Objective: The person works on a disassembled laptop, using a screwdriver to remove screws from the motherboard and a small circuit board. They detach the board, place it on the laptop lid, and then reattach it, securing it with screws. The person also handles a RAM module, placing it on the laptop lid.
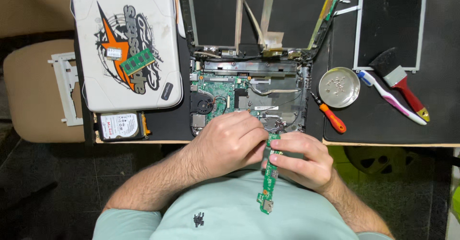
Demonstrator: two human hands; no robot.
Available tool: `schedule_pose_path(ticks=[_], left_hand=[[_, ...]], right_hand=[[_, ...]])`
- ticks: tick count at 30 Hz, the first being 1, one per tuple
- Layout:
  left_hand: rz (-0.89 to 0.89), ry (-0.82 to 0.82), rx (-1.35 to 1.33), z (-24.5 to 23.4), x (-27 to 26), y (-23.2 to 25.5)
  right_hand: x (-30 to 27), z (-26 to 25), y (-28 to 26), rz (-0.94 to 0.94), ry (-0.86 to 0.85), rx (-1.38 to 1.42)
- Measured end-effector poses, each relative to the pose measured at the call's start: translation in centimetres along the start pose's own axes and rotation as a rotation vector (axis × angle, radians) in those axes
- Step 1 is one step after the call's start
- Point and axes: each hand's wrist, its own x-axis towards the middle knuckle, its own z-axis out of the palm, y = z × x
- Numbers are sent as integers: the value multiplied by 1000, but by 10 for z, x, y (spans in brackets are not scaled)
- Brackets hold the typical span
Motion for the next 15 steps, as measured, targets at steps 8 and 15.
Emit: schedule_pose_path(ticks=[8, 15], left_hand=[[-67, 136, -54, -1, 2, 0], [-314, 149, -168, -20, -21, -15]], right_hand=[[-5, -4, 7, 16, 32, 19], [-27, -14, 11, 174, 257, -143]])
